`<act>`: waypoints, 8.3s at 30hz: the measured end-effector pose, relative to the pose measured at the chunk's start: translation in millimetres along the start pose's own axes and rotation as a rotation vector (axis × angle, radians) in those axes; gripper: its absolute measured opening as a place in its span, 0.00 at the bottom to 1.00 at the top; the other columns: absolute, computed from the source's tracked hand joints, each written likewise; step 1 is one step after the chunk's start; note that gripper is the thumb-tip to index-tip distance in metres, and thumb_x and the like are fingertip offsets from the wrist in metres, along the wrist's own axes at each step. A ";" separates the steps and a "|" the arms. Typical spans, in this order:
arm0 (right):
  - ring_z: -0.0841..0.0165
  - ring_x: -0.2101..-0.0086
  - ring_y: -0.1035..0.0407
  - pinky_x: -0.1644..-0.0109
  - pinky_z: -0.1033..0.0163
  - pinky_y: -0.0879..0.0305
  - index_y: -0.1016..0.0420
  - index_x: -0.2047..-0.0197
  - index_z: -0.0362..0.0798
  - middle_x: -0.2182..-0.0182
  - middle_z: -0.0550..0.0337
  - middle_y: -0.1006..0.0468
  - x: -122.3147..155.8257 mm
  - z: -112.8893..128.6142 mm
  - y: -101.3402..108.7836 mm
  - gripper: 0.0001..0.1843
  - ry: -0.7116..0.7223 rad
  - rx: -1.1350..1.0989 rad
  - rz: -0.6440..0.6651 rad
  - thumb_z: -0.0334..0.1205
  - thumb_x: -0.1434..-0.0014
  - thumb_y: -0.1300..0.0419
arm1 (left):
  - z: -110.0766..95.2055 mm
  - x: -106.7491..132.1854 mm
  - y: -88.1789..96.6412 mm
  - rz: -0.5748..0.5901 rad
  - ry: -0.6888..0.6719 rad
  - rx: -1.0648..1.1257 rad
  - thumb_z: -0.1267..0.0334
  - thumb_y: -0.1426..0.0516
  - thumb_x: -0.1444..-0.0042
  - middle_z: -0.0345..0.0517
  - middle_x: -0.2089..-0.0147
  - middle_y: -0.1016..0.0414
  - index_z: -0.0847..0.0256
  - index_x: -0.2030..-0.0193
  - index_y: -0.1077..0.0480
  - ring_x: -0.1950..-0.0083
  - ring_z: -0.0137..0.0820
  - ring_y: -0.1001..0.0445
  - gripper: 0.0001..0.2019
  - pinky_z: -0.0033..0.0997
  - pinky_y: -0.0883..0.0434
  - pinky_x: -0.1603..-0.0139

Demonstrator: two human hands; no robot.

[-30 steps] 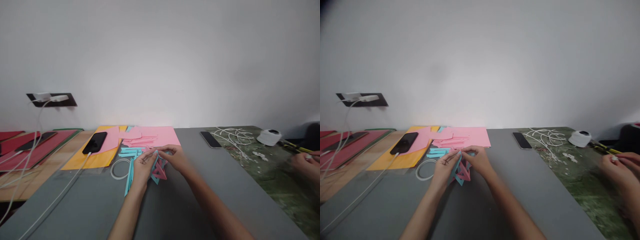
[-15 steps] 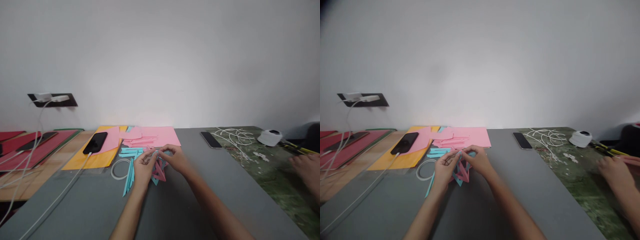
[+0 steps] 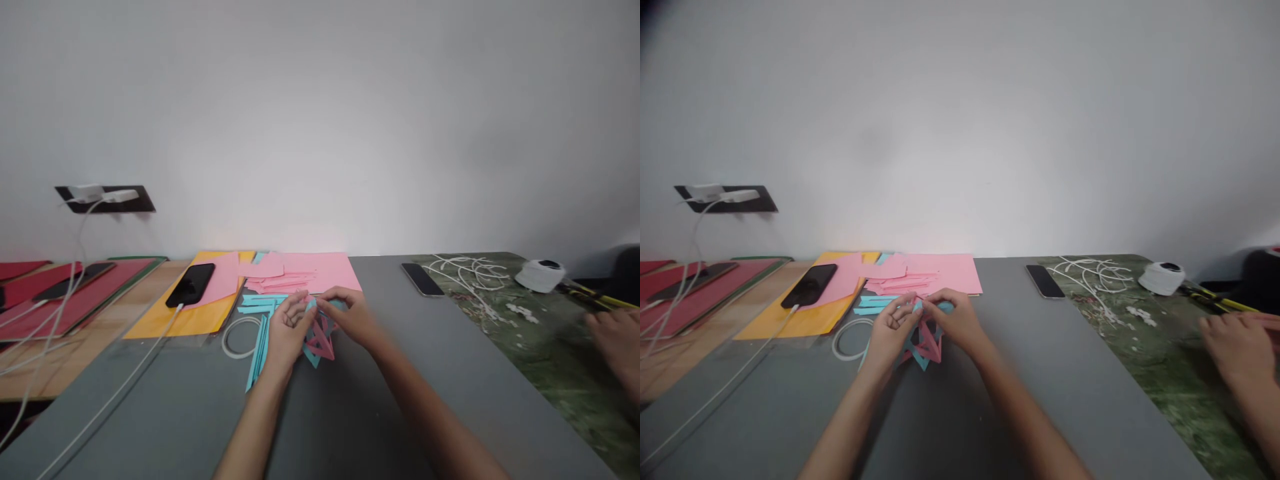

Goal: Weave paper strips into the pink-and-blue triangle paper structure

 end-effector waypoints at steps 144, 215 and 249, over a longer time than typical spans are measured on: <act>0.68 0.67 0.30 0.60 0.62 0.34 0.26 0.71 0.49 0.71 0.59 0.24 13.9 3.4 -11.1 0.03 0.186 -0.007 -0.242 0.36 0.47 0.41 | -9.7 4.4 2.9 -0.135 -0.357 -0.124 0.64 0.36 0.59 0.49 0.62 0.22 0.62 0.70 0.24 0.58 0.34 0.24 0.07 0.36 0.27 0.53; 0.68 0.69 0.31 0.59 0.59 0.40 0.29 0.73 0.50 0.74 0.60 0.24 15.5 22.4 -12.1 0.08 0.387 0.369 -0.194 0.38 0.43 0.44 | -25.8 13.6 3.5 -0.156 -0.647 -0.532 0.62 0.42 0.49 0.45 0.65 0.22 0.57 0.66 0.24 0.62 0.32 0.25 0.06 0.36 0.29 0.55; 0.67 0.66 0.33 0.56 0.59 0.45 0.24 0.70 0.51 0.72 0.61 0.25 2.3 19.9 9.7 0.05 0.310 0.399 -0.093 0.41 0.46 0.39 | -37.8 18.6 4.8 -0.226 -0.771 -0.679 0.61 0.42 0.49 0.44 0.66 0.26 0.58 0.66 0.25 0.62 0.31 0.28 0.06 0.33 0.32 0.57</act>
Point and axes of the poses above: each hand's wrist, its own x-axis away from the middle knuckle, its own y-axis out of the back of the hand, z = x × y, the point moved 5 cm from there along -x, towards the middle knuckle
